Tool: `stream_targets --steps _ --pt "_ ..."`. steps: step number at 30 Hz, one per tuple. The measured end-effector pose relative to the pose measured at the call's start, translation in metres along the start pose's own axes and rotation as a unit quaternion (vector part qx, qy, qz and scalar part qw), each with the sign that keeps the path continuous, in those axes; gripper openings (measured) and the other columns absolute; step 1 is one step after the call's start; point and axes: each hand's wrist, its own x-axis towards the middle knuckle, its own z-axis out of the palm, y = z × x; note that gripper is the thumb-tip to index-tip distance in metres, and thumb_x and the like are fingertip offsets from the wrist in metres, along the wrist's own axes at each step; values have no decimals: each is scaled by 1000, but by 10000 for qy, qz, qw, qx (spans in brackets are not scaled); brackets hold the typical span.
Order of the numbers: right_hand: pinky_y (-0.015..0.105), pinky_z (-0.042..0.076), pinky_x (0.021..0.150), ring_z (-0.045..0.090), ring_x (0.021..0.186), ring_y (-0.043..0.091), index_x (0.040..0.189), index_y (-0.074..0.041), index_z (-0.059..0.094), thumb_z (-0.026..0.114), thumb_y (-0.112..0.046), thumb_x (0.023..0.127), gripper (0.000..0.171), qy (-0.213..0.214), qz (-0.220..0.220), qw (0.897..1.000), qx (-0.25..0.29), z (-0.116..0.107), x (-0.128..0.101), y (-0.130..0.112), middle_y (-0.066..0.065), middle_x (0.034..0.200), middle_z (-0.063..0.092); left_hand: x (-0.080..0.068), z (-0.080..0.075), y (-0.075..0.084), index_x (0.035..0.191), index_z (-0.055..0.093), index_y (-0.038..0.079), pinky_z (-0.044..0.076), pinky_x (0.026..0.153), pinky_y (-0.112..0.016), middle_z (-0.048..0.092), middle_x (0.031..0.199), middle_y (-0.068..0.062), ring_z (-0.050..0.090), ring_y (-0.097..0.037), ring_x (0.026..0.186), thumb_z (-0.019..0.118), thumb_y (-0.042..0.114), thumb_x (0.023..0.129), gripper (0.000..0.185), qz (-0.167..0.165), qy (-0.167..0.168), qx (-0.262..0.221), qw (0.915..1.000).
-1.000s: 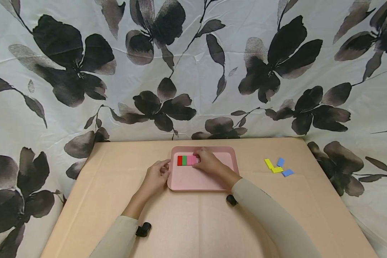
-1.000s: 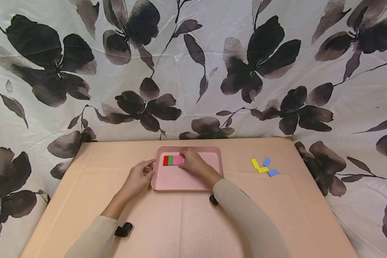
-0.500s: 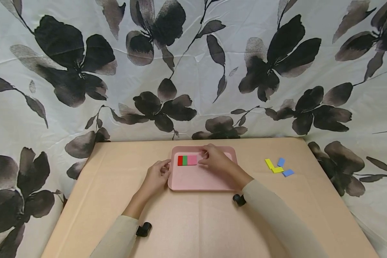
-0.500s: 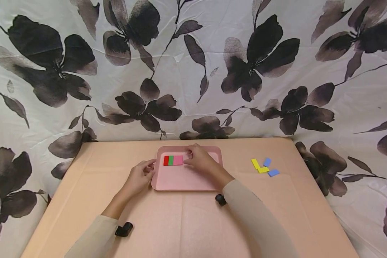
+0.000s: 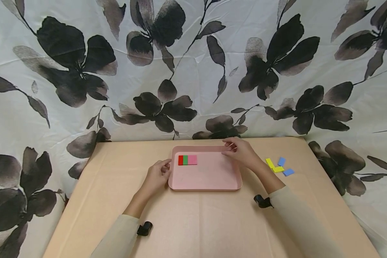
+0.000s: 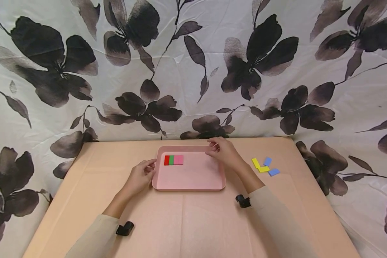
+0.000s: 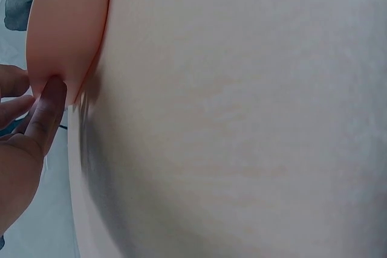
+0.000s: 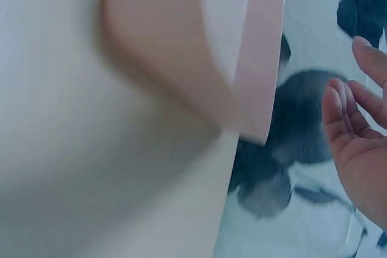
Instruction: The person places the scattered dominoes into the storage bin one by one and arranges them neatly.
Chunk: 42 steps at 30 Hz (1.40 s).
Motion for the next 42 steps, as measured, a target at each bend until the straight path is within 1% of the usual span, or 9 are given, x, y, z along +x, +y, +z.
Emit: stream_targets --steps 6,12,17,22,24,27,32,37,42 --pt "49 58 95 68 105 31 136 2 61 77 -13 93 48 192 294 9994 -48 -27 -20 33 20 120 68 0 -1 0 139 61 -4 59 82 -29 66 112 -15 68 -24 99 69 -4 93 46 25 -21 37 10000" --pt "51 55 98 69 109 35 138 3 59 76 -14 94 49 228 619 9976 -222 -52 -39 65 23 123 69 0 0 -1 139 61 -3 59 83 -29 66 111 -14 68 -24 99 69 -2 93 46 9 -39 65 10000" --pt "56 53 101 66 117 40 138 2 59 73 -20 97 49 114 846 9950 -518 -66 -53 86 24 132 66 -1 0 -1 139 61 -3 59 83 -29 66 111 -14 68 -24 99 69 -2 94 46 -28 -21 43 10000" --pt "60 51 102 61 122 47 139 4 59 72 -16 98 48 -74 968 9933 -619 -73 -65 101 28 138 60 -1 0 -1 139 61 -3 59 84 -29 66 112 -14 68 -24 100 69 -3 93 46 -61 -16 3 10000" --pt "61 51 102 59 123 49 140 5 58 72 -13 97 49 -177 1041 9921 -672 -75 -68 105 30 138 58 0 0 -1 139 61 -3 59 85 -29 66 112 -14 68 -24 100 69 -3 93 47 -71 -24 -1 10000" --pt "62 51 101 57 124 52 140 6 57 72 -11 95 50 -338 1262 9884 -769 -77 -71 110 33 139 56 0 0 0 139 61 -3 59 85 -28 66 112 -14 68 -24 100 69 -3 93 47 -59 -31 -4 10000" --pt "59 54 98 56 125 53 141 6 56 73 -8 93 52 -553 1581 9823 -842 -77 -73 113 35 140 54 0 1 1 139 61 -4 59 83 -28 66 111 -14 68 -24 99 69 -4 93 47 -57 -13 -54 10000" --pt "56 57 93 58 123 53 139 9 56 76 -3 90 54 -671 1590 9808 -909 -77 -73 115 36 135 57 1 1 2 138 61 -5 58 82 -27 66 110 -14 68 -23 98 69 -5 92 46 -54 32 -46 10000" --pt "55 56 92 60 119 52 138 12 54 76 1 88 56 -854 1642 9774 -1025 -77 -72 117 38 130 60 2 2 2 138 61 -5 59 82 -27 66 110 -14 68 -23 97 69 -5 92 46 -51 47 -39 10000"
